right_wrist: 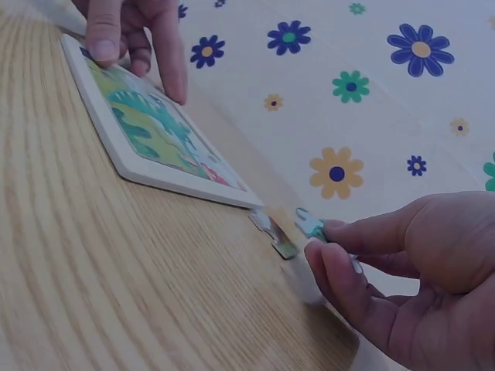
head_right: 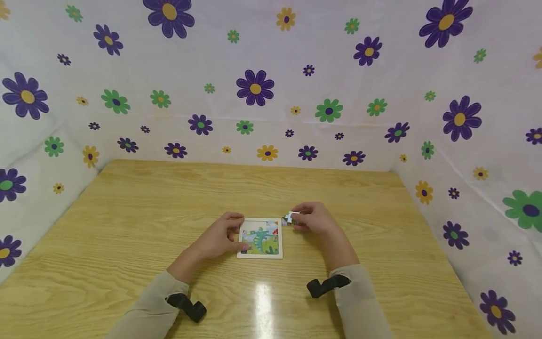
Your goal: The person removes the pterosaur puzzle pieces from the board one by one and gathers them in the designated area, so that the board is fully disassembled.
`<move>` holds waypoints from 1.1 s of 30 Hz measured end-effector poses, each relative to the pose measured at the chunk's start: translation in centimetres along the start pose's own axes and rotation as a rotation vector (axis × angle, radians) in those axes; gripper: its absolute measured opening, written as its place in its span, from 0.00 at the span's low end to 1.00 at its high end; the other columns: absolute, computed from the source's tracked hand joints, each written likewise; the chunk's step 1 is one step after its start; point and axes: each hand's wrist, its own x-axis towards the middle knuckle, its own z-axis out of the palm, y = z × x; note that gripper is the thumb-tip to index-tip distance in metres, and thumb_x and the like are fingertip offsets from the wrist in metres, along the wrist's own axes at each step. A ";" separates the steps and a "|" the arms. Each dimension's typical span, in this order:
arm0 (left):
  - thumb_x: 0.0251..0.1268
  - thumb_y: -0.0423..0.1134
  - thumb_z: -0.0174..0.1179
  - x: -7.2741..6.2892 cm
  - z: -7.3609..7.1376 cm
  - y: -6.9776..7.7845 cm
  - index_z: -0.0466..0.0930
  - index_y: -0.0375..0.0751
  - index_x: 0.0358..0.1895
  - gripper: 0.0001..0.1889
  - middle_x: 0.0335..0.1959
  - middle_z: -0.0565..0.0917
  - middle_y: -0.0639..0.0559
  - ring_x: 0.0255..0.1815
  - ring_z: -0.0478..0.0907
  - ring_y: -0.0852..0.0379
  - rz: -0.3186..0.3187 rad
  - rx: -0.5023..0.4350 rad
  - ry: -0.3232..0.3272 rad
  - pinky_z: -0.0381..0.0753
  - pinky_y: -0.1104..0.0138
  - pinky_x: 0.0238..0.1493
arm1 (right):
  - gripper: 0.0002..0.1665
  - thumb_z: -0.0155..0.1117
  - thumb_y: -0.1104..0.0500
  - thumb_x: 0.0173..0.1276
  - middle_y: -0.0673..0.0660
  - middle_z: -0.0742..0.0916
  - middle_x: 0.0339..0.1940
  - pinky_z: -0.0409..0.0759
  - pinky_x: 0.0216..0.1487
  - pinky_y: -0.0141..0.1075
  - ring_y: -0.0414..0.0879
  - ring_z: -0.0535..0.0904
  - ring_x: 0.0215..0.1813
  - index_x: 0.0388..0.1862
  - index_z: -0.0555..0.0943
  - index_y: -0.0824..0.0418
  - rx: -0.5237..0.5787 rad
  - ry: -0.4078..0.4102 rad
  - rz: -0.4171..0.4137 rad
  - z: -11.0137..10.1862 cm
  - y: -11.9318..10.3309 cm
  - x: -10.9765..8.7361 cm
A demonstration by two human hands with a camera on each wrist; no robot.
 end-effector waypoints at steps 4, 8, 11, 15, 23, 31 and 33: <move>0.54 0.39 0.76 -0.1 0.1 0.0 0.67 0.30 0.72 0.42 0.69 0.68 0.45 0.39 0.69 0.57 -0.002 -0.003 0.002 0.70 0.70 0.37 | 0.19 0.61 0.63 0.74 0.60 0.83 0.43 0.84 0.37 0.31 0.41 0.81 0.33 0.58 0.77 0.74 -0.026 0.008 0.021 -0.8 0.4 -0.2; 0.54 0.39 0.76 -0.2 0.1 0.0 0.66 0.30 0.72 0.43 0.69 0.68 0.45 0.40 0.68 0.57 -0.010 0.005 -0.001 0.70 0.70 0.37 | 0.18 0.61 0.64 0.74 0.59 0.82 0.40 0.84 0.36 0.32 0.41 0.81 0.31 0.57 0.78 0.74 -0.052 0.017 0.031 -1.3 0.8 -0.2; 0.54 0.39 0.76 -0.3 0.0 0.1 0.66 0.30 0.72 0.43 0.70 0.67 0.46 0.41 0.68 0.57 -0.016 0.022 -0.005 0.70 0.70 0.38 | 0.17 0.61 0.64 0.73 0.59 0.82 0.38 0.84 0.36 0.33 0.42 0.81 0.31 0.56 0.78 0.73 -0.085 0.022 0.021 -1.3 0.9 -0.2; 0.54 0.39 0.76 -0.4 -0.1 0.1 0.66 0.29 0.72 0.43 0.70 0.67 0.47 0.43 0.68 0.57 -0.016 0.045 0.000 0.71 0.69 0.38 | 0.15 0.60 0.65 0.73 0.59 0.83 0.36 0.83 0.34 0.33 0.42 0.80 0.29 0.55 0.79 0.73 -0.117 0.047 0.014 -1.4 0.9 -0.2; 0.53 0.40 0.77 -0.3 -0.4 -0.2 0.68 0.30 0.71 0.42 0.69 0.68 0.46 0.47 0.69 0.56 -0.013 0.061 0.006 0.71 0.68 0.42 | 0.15 0.61 0.66 0.73 0.59 0.83 0.35 0.83 0.33 0.32 0.41 0.81 0.28 0.55 0.79 0.74 -0.112 0.042 0.014 -1.7 0.9 -0.5; 0.53 0.41 0.77 -0.2 -0.7 -0.3 0.68 0.31 0.71 0.43 0.69 0.68 0.47 0.48 0.68 0.56 -0.021 0.053 0.000 0.72 0.67 0.43 | 0.14 0.61 0.67 0.72 0.61 0.86 0.36 0.82 0.31 0.30 0.40 0.81 0.28 0.52 0.80 0.76 -0.156 0.060 0.009 -1.5 0.5 -0.8; 0.53 0.42 0.77 -0.1 -0.7 -0.3 0.67 0.31 0.72 0.43 0.70 0.67 0.48 0.48 0.68 0.56 -0.025 0.054 -0.007 0.72 0.66 0.43 | 0.14 0.61 0.67 0.72 0.61 0.86 0.36 0.82 0.31 0.30 0.40 0.81 0.28 0.52 0.80 0.76 -0.165 0.064 0.008 -1.4 0.4 -0.9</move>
